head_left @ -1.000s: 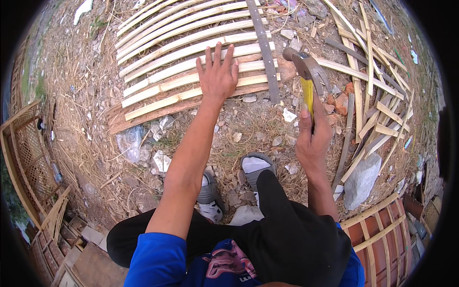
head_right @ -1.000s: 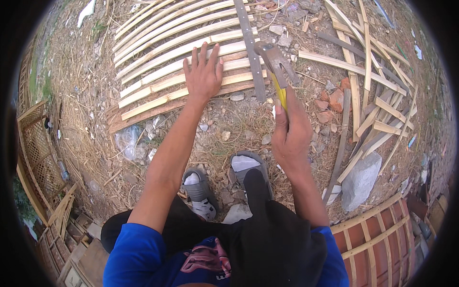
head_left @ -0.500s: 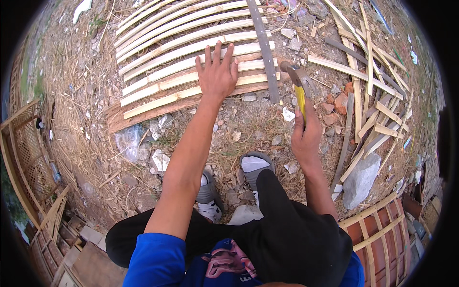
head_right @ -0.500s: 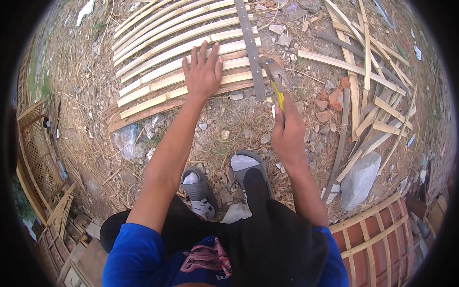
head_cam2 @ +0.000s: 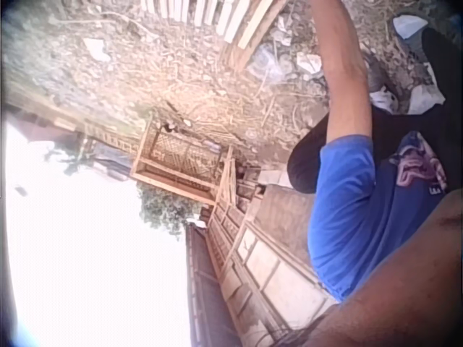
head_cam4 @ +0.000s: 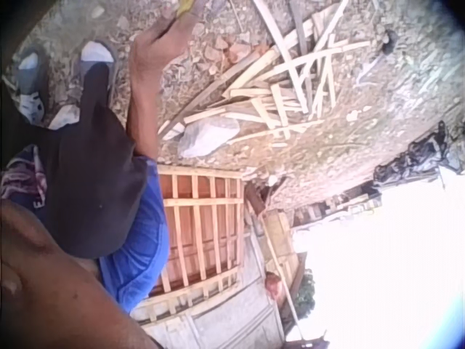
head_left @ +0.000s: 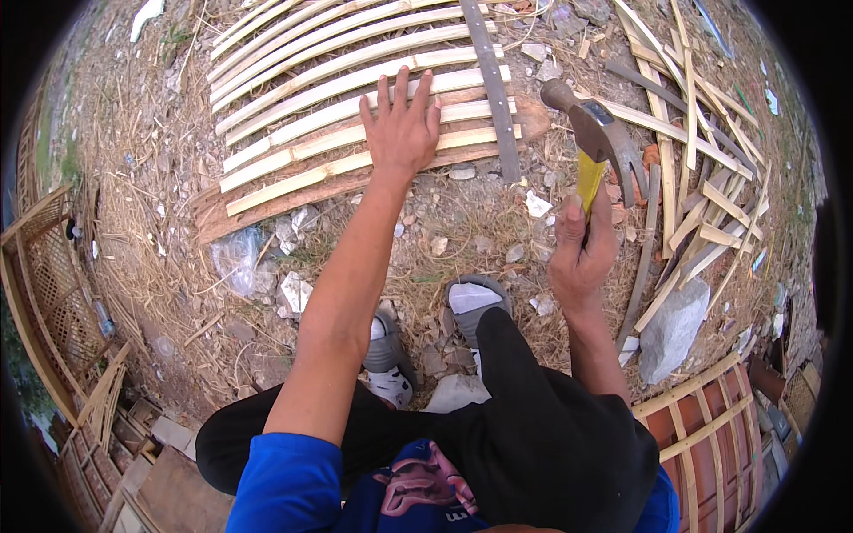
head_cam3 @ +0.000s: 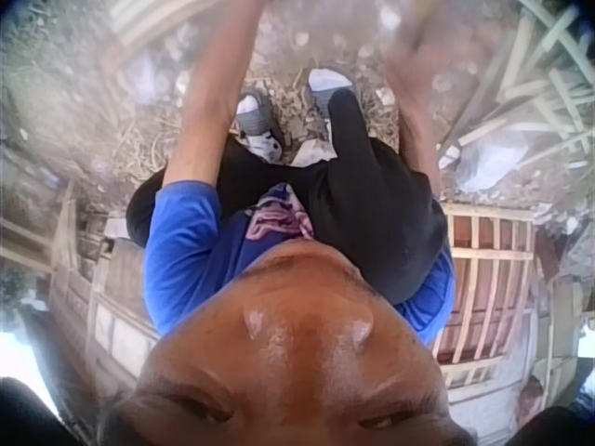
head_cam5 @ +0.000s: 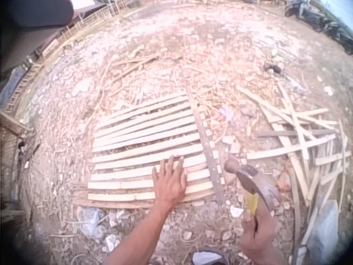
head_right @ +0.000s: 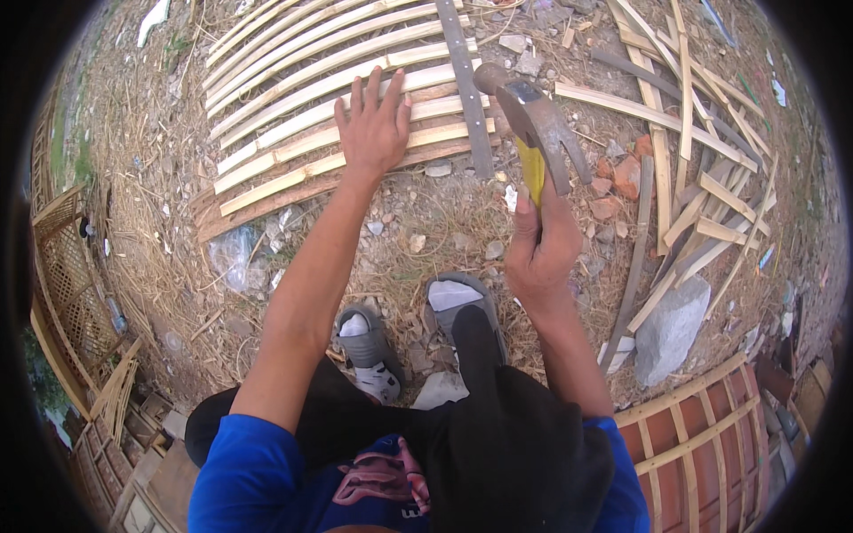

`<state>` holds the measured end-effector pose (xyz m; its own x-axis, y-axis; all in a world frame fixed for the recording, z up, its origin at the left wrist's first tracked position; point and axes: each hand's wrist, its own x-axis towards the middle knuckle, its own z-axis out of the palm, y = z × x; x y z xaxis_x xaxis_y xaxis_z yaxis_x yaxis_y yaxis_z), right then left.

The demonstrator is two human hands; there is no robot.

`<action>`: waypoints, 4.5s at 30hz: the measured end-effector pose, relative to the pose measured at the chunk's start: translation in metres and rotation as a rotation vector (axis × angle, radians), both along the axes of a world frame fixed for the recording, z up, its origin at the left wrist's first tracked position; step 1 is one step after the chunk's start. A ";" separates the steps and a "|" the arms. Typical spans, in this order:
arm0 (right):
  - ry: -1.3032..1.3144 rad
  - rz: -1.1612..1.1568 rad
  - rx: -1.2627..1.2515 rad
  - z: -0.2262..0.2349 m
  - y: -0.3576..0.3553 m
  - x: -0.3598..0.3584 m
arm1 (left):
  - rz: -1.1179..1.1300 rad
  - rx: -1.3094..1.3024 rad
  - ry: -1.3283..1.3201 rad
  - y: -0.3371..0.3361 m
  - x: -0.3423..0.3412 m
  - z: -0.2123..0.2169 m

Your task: The person aligns a wooden slat onto a frame and uses a hammer to drive a nail through the slat into the supporting structure.

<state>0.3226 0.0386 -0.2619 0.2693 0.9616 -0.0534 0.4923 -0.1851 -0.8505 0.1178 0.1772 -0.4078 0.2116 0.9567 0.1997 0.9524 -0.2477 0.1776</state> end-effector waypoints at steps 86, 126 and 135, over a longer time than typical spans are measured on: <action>-0.007 -0.146 -0.293 -0.065 -0.011 0.013 | 0.105 0.018 -0.095 0.002 -0.003 -0.009; -0.115 -0.009 -0.195 -0.065 -0.028 0.000 | 0.201 -0.017 -0.134 -0.002 0.005 -0.004; -0.204 0.096 -0.117 -0.042 0.000 -0.001 | 0.202 0.001 -0.096 0.001 0.008 -0.004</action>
<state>0.3218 0.0386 -0.3036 0.1940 0.9737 -0.1193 0.6714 -0.2204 -0.7075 0.1257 0.1778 -0.4123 -0.0043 0.9776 0.2105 0.9613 -0.0539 0.2701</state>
